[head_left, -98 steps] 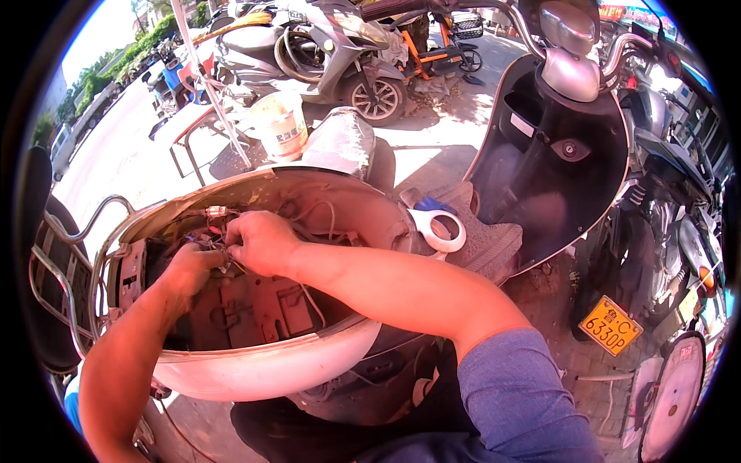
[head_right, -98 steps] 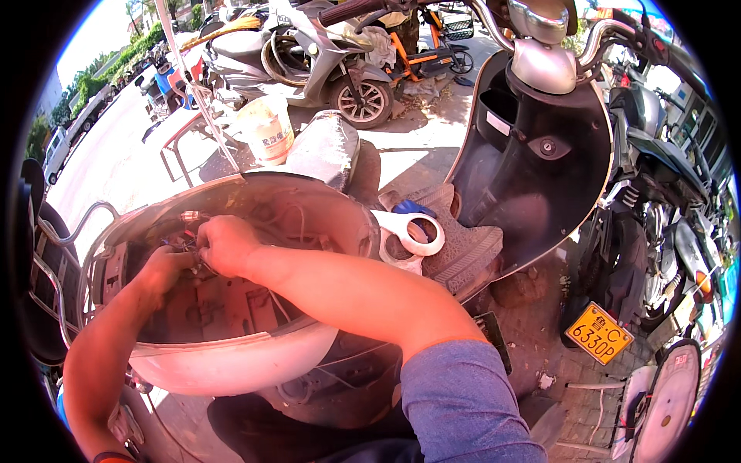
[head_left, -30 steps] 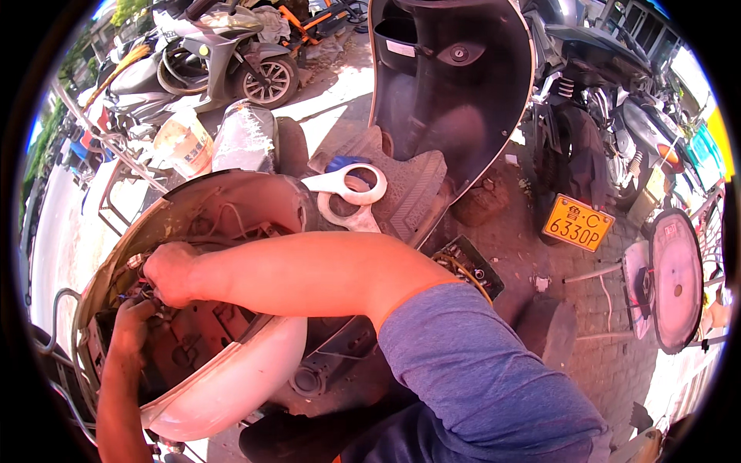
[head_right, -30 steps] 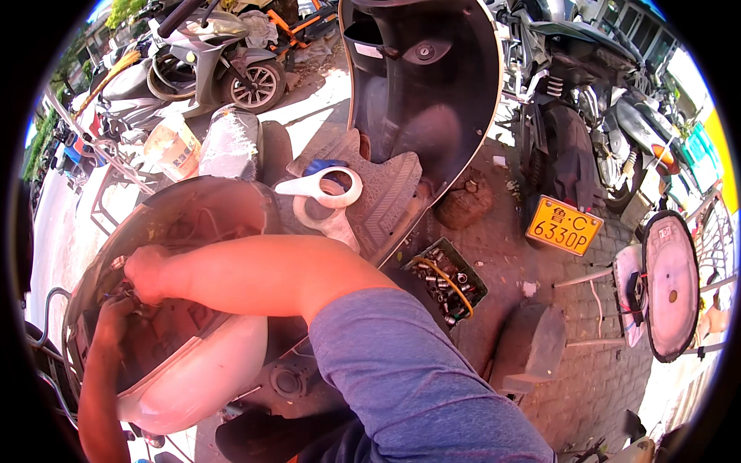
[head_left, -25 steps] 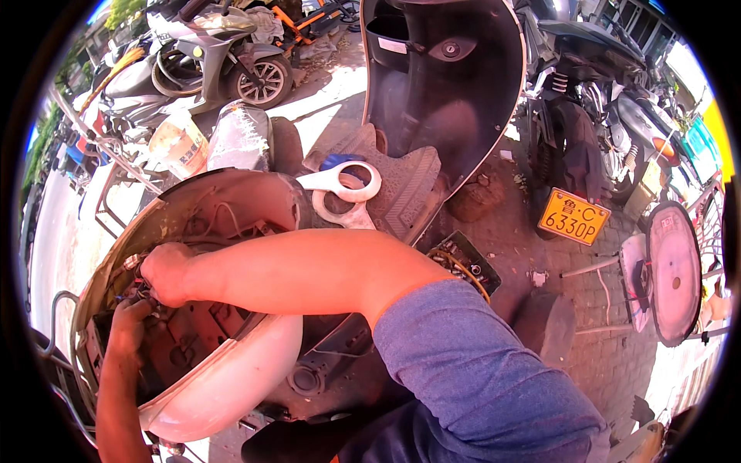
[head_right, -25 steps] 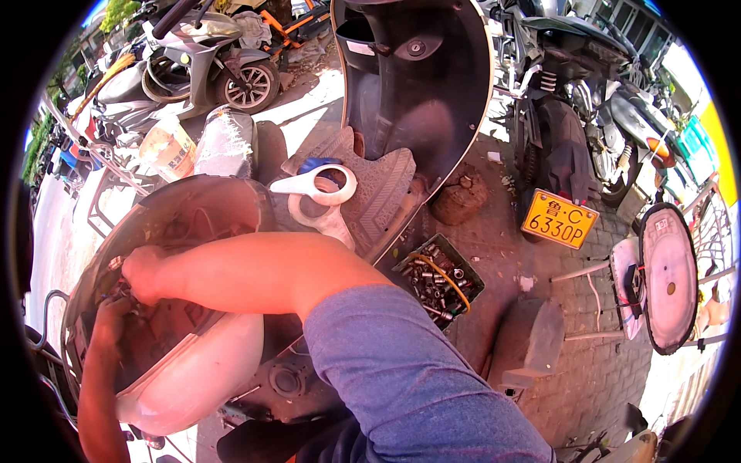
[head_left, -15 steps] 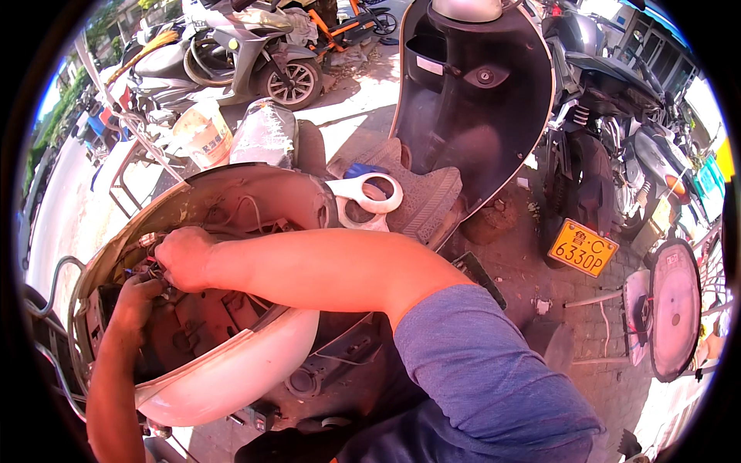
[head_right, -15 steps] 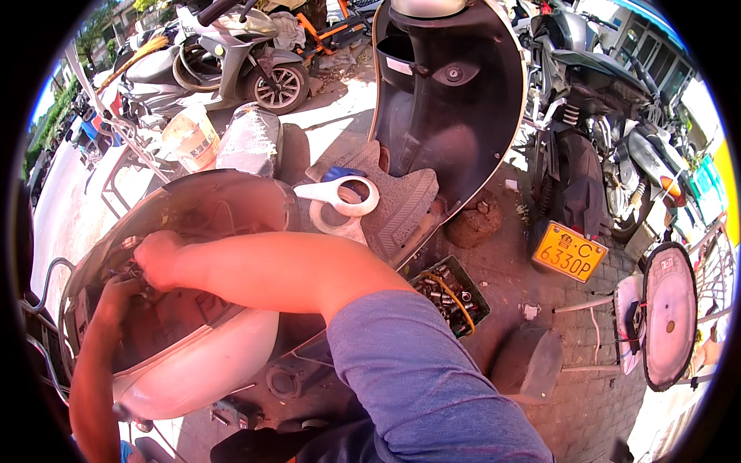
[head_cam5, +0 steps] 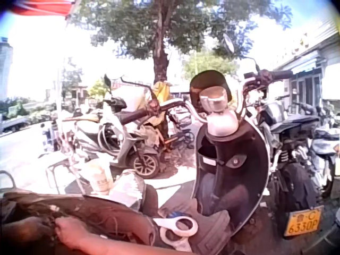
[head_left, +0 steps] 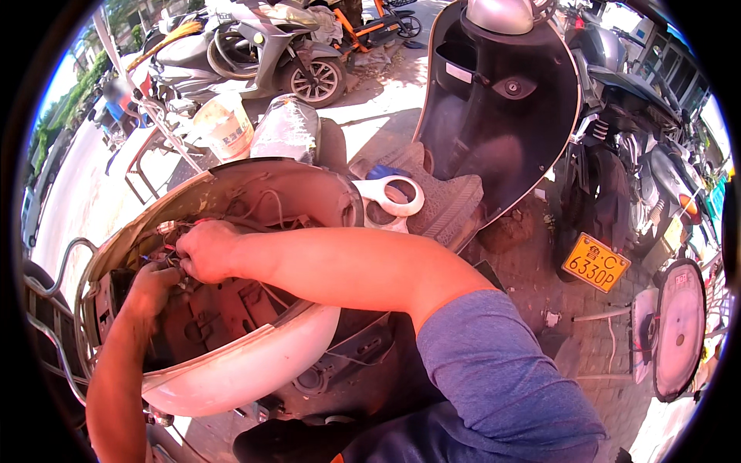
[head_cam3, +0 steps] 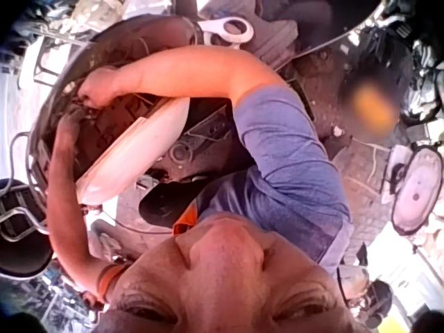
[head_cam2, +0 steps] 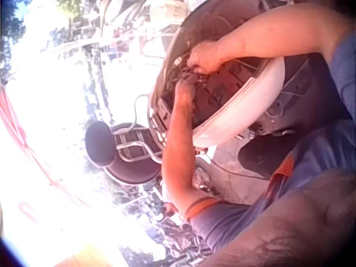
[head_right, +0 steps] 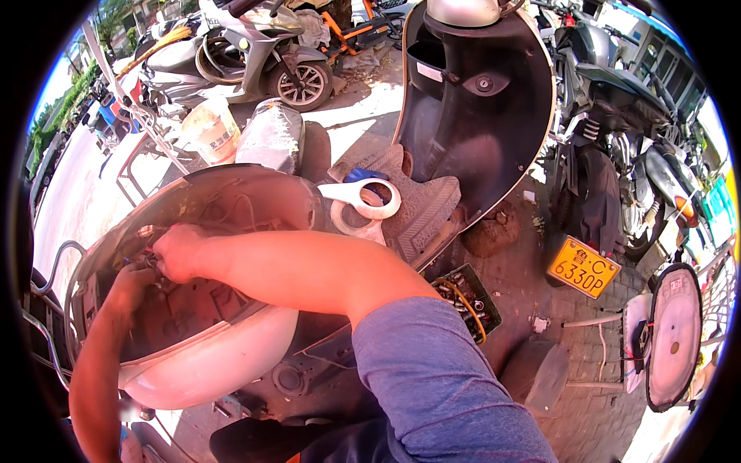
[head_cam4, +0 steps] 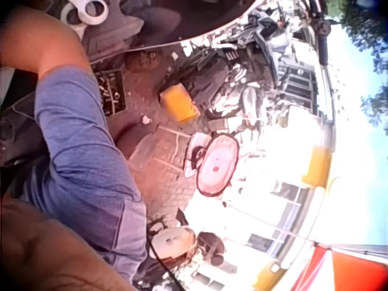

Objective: The person manipulates electrical wires and connectors inside the under-seat compartment of a white scooter. They reach into a box of metal parts to select a component and then return to working on the wiring and internal frame components.

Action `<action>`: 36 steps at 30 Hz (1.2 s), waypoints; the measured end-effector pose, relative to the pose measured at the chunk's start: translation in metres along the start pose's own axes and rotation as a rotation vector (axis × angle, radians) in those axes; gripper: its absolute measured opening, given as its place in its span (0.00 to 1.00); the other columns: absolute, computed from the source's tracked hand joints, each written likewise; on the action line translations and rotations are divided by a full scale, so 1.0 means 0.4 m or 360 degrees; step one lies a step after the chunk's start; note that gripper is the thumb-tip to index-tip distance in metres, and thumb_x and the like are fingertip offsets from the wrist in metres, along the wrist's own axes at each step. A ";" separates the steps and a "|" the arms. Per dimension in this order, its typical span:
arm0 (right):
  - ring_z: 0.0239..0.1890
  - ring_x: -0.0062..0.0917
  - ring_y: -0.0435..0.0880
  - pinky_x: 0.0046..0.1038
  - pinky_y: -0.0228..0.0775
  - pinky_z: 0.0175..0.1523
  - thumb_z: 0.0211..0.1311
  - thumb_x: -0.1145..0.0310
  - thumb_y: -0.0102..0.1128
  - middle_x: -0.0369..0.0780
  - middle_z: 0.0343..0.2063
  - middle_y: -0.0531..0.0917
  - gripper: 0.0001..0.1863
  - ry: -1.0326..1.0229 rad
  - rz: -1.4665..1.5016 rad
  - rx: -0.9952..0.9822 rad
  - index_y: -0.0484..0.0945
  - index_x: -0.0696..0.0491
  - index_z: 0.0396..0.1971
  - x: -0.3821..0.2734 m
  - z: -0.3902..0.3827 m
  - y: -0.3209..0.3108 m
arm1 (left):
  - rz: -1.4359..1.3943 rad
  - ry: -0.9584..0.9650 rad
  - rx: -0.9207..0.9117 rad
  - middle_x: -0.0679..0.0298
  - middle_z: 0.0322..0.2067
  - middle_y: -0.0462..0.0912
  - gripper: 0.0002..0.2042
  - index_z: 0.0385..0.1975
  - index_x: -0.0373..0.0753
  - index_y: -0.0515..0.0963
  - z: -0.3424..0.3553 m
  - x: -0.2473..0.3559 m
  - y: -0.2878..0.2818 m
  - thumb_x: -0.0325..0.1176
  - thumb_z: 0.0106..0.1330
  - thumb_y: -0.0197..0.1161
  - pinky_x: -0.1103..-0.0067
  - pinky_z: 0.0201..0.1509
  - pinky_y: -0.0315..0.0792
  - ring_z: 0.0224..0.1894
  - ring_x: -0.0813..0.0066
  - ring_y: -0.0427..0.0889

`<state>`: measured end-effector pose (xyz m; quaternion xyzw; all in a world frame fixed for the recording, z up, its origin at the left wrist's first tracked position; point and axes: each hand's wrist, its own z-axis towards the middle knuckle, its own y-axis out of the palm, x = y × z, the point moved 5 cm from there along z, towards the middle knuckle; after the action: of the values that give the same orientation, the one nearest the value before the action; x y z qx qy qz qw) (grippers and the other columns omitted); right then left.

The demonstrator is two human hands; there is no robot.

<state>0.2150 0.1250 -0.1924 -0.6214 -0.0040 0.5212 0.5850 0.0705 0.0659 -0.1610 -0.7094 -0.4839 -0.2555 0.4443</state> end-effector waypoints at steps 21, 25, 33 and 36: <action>0.46 0.47 0.88 0.46 0.80 0.52 0.60 0.61 0.70 0.49 0.37 0.89 0.11 -0.0134 0.0149 0.0402 0.86 0.52 0.36 0.002 -0.016 -0.007 | -0.0070 0.0054 0.0076 0.64 0.31 0.88 0.08 0.40 0.36 0.85 -0.009 0.016 0.010 0.29 0.69 0.59 0.80 0.35 0.80 0.30 0.76 0.86; 0.44 0.47 0.88 0.47 0.80 0.51 0.57 0.62 0.70 0.48 0.36 0.89 0.11 0.0057 0.0052 0.0023 0.85 0.53 0.35 -0.006 -0.012 -0.018 | -0.0017 0.0032 0.0078 0.64 0.31 0.88 0.08 0.39 0.37 0.86 -0.023 0.017 -0.001 0.29 0.69 0.59 0.80 0.35 0.80 0.31 0.76 0.86; 0.43 0.46 0.89 0.47 0.80 0.49 0.56 0.62 0.71 0.49 0.34 0.89 0.10 0.0002 0.0098 0.0158 0.86 0.52 0.33 0.003 -0.035 -0.032 | -0.0006 0.0055 0.0046 0.63 0.33 0.88 0.08 0.39 0.36 0.85 -0.015 0.025 0.017 0.28 0.69 0.59 0.80 0.37 0.81 0.32 0.75 0.86; 0.45 0.46 0.89 0.46 0.81 0.53 0.58 0.61 0.70 0.48 0.37 0.89 0.10 -0.0062 0.0132 0.0263 0.87 0.51 0.36 0.015 -0.031 -0.033 | -0.0003 0.0073 0.0018 0.64 0.33 0.88 0.08 0.39 0.36 0.85 -0.006 0.033 0.022 0.28 0.69 0.59 0.79 0.38 0.81 0.34 0.76 0.86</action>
<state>0.2339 0.1238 -0.1896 -0.5604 0.0533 0.5555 0.6120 0.0841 0.0688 -0.1529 -0.7004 -0.4756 -0.2693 0.4591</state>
